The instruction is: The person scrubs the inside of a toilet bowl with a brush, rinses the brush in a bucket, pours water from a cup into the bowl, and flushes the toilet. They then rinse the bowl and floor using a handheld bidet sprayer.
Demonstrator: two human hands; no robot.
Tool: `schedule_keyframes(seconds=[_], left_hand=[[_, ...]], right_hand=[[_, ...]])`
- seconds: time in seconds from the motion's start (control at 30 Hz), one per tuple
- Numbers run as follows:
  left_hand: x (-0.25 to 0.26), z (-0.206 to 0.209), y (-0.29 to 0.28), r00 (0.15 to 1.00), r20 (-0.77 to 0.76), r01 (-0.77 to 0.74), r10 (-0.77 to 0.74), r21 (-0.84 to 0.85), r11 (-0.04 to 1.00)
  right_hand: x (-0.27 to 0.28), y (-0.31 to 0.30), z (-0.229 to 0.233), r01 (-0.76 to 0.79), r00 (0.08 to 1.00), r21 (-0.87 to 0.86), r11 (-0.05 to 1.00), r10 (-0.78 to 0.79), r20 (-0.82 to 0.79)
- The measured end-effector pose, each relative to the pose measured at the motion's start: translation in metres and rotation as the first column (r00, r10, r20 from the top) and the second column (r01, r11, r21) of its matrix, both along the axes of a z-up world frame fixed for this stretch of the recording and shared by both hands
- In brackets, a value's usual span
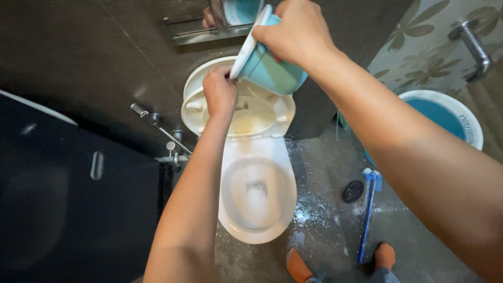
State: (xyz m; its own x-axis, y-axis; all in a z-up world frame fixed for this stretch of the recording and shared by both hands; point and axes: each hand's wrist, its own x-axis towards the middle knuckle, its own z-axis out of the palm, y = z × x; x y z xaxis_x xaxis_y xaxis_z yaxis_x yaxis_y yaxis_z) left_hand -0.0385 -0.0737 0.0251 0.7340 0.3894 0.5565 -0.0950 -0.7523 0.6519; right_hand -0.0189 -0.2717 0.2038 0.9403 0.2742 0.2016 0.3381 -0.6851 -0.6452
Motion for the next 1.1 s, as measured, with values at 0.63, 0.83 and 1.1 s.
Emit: schedule_keyframes(seconds=[0.63,0.83,1.1], left_hand=[[-0.033,-0.020,-0.053,0.914,-0.221,-0.037,-0.341,-0.881,0.472],[-0.050,-0.038,-0.090,0.890,-0.163,-0.010,-0.425,-0.941,0.339],[-0.038,-0.046,-0.194,0.862,-0.178,0.002,-0.474,-0.935,0.354]], right_hand=[[-0.035,-0.089,-0.068,0.143,0.920,0.453,0.880,0.051,-0.388],[-0.043,-0.126,-0.098,0.207,0.885,0.454,0.867,0.032,-0.464],[-0.033,-0.213,-0.153,0.325,0.879,0.484,0.813,-0.070,-0.472]])
